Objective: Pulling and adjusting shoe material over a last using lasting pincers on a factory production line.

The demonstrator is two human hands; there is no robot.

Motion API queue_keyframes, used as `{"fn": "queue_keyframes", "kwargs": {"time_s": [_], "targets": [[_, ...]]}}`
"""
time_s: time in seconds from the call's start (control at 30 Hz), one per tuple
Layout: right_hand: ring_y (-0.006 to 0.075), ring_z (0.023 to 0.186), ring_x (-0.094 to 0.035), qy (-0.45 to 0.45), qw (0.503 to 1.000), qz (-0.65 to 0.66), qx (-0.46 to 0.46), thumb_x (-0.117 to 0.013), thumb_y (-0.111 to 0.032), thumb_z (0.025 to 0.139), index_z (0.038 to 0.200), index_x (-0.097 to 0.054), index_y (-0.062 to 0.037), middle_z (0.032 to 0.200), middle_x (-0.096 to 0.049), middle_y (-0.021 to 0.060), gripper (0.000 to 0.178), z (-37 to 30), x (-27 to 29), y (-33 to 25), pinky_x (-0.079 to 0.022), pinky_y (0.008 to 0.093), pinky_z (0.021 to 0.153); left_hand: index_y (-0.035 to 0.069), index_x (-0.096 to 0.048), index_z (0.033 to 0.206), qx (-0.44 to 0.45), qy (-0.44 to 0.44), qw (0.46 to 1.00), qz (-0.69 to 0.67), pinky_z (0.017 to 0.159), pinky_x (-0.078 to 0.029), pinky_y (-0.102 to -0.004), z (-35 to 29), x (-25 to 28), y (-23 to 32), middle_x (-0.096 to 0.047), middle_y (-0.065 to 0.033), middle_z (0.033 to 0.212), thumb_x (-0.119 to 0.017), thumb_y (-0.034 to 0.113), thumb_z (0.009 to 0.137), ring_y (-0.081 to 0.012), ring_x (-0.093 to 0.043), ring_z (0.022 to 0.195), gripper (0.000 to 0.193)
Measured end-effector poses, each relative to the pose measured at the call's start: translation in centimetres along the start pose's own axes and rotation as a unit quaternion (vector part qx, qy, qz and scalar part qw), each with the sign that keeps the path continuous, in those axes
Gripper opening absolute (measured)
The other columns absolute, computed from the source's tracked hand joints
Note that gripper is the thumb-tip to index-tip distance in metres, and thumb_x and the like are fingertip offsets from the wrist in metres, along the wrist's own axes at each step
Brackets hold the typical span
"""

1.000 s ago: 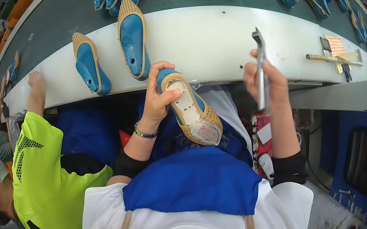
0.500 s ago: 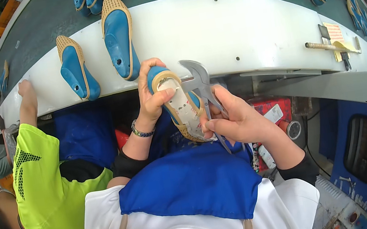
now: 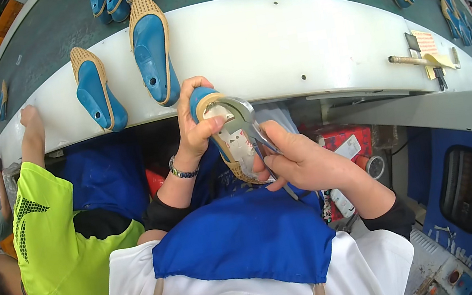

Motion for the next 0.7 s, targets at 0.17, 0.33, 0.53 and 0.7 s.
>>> {"fn": "queue_keyframes", "kwargs": {"time_s": [0.17, 0.33, 0.53, 0.7], "targets": [[0.0153, 0.087, -0.057, 0.002, 1.0, -0.006, -0.002, -0.037, -0.002, 0.091, 0.115, -0.037, -0.0029, 0.097, -0.053, 0.0079, 0.023, -0.1, 0.0, -0.2, -0.058, 0.0323, 0.073, 0.003, -0.05, 0.101, -0.002, -0.001, 1.0, -0.014, 0.083, -0.038, -0.031, 0.0, 0.0, 0.0, -0.042, -0.009, 0.095, -0.067, 0.029, 0.056, -0.0205, -0.043, 0.09, 0.054], [0.0148, 0.086, -0.057, 0.01, 1.0, -0.003, -0.006, -0.037, -0.004, 0.092, 0.116, -0.037, -0.0032, 0.097, -0.053, 0.0074, 0.024, -0.2, -0.1, -0.4, -0.057, 0.0314, 0.072, 0.003, -0.05, 0.101, -0.004, -0.004, 1.0, -0.005, 0.083, -0.038, -0.0314, 0.1, -0.1, 0.0, -0.042, -0.0088, 0.095, -0.067, 0.029, 0.056, -0.0206, -0.043, 0.089, 0.055], [0.0114, 0.073, -0.057, 0.055, 0.997, -0.009, -0.058, -0.039, -0.009, 0.094, 0.104, -0.04, -0.0024, 0.09, -0.054, 0.0069, 0.012, 0.3, -1.0, 0.2, -0.055, 0.0296, 0.06, 0.003, -0.05, 0.101, -0.005, -0.004, 1.0, 0.002, 0.082, -0.038, -0.0318, 0.0, 0.1, -0.3, -0.042, -0.0092, 0.094, -0.066, 0.029, 0.056, -0.0211, -0.043, 0.088, 0.055], [0.0217, 0.055, -0.058, 0.158, 0.979, -0.12, 0.039, -0.045, -0.011, 0.093, 0.098, -0.04, 0.0007, 0.068, -0.057, 0.0134, 0.014, 1.0, -1.0, 1.5, -0.048, 0.0359, 0.05, 0.004, -0.047, 0.104, -0.029, -0.015, 0.999, 0.017, 0.074, -0.04, -0.027, 0.1, -0.1, -0.2, -0.049, -0.0064, 0.088, -0.064, 0.025, 0.057, -0.0155, -0.047, 0.081, 0.055]]}}
Point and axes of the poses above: each hand's wrist, its own z-axis towards the middle knuckle, its own x-axis out of the back of the hand, y = z × x, the point moved 5 cm from there along z, towards the middle knuckle
